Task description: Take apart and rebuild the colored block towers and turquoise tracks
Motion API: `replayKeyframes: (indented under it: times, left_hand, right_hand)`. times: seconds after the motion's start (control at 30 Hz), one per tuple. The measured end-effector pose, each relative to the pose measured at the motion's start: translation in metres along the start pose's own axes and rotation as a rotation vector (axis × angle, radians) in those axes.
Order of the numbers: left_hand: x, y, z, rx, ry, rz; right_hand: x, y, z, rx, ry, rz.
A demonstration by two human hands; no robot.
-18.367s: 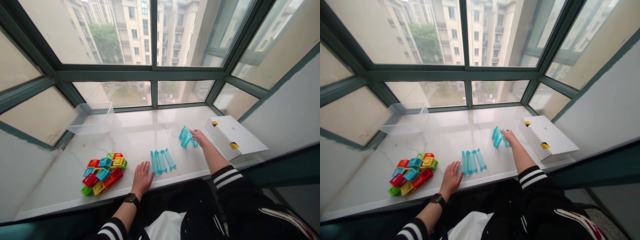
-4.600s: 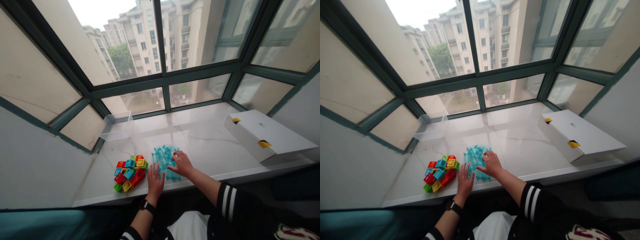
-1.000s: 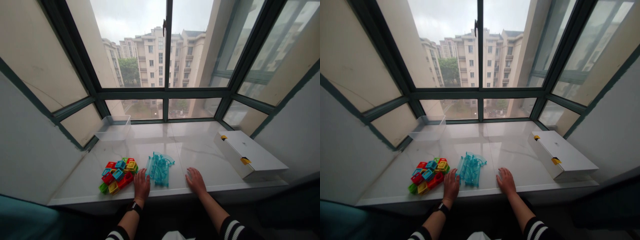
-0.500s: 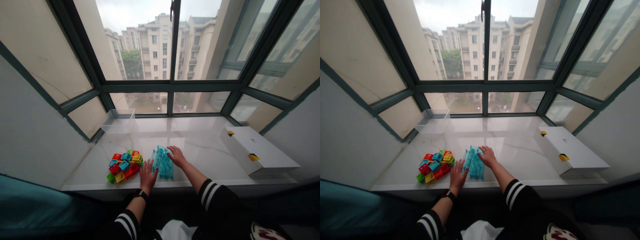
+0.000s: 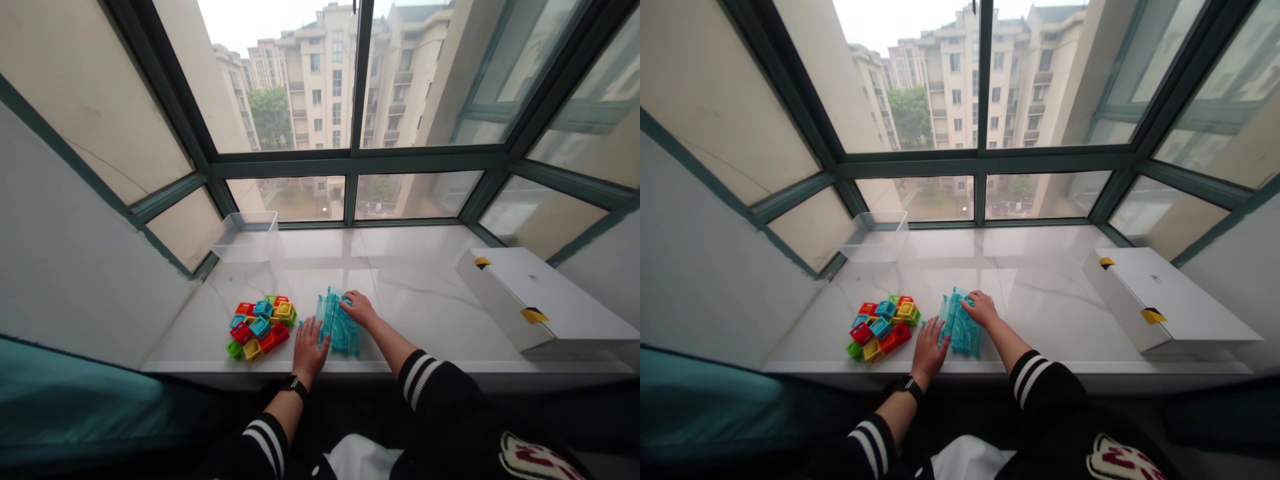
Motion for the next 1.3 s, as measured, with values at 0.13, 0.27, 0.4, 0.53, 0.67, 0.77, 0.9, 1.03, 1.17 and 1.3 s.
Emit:
replayKeyframes:
  times: [0.13, 0.27, 0.4, 0.53, 0.67, 0.77, 0.9, 1.03, 1.17, 1.3]
  left_hand:
    - [0.001, 0.008, 0.000, 0.061, -0.060, -0.063]
    - [0.003, 0.015, -0.001, 0.114, -0.142, -0.119]
    - [0.002, 0.020, -0.002, 0.125, -0.193, -0.171]
    - [0.002, 0.023, -0.001, 0.140, -0.185, -0.219]
    - [0.002, 0.023, 0.001, 0.149, -0.142, -0.220]
    - [0.003, 0.022, 0.003, 0.133, -0.115, -0.212]
    - [0.003, 0.022, 0.005, 0.111, -0.101, -0.198]
    - [0.002, 0.021, 0.008, 0.058, -0.081, -0.150]
    - [0.000, 0.019, 0.009, 0.026, -0.091, -0.112]
    - [-0.001, 0.014, 0.012, 0.084, -0.078, -0.073]
  right_hand:
    - [0.007, 0.011, 0.004, -0.022, 0.013, 0.013]
    - [0.015, 0.025, 0.012, -0.063, 0.059, 0.037]
    - [0.022, 0.035, 0.017, -0.076, 0.092, 0.045]
    - [0.023, 0.034, 0.019, -0.075, 0.115, 0.038]
    - [0.026, 0.028, 0.028, -0.104, 0.166, 0.053]
    - [0.043, 0.030, 0.047, -0.173, 0.282, 0.081]
    - [0.091, 0.060, 0.071, -0.162, 0.419, 0.064]
    - [0.131, 0.107, 0.082, -0.062, 0.505, -0.029]
    - [0.137, 0.133, 0.081, -0.035, 0.531, -0.120]
    - [0.129, 0.135, 0.077, -0.008, 0.499, -0.158]
Point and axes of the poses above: each hand's wrist, its own x-axis away from the middle knuckle, its own z-axis out of the back of the hand, y = z × x, the point moved 7 cm from there along -x, towards the middle knuckle, and after that the axes turned 6 degrees about y, right-handed, at the moved point
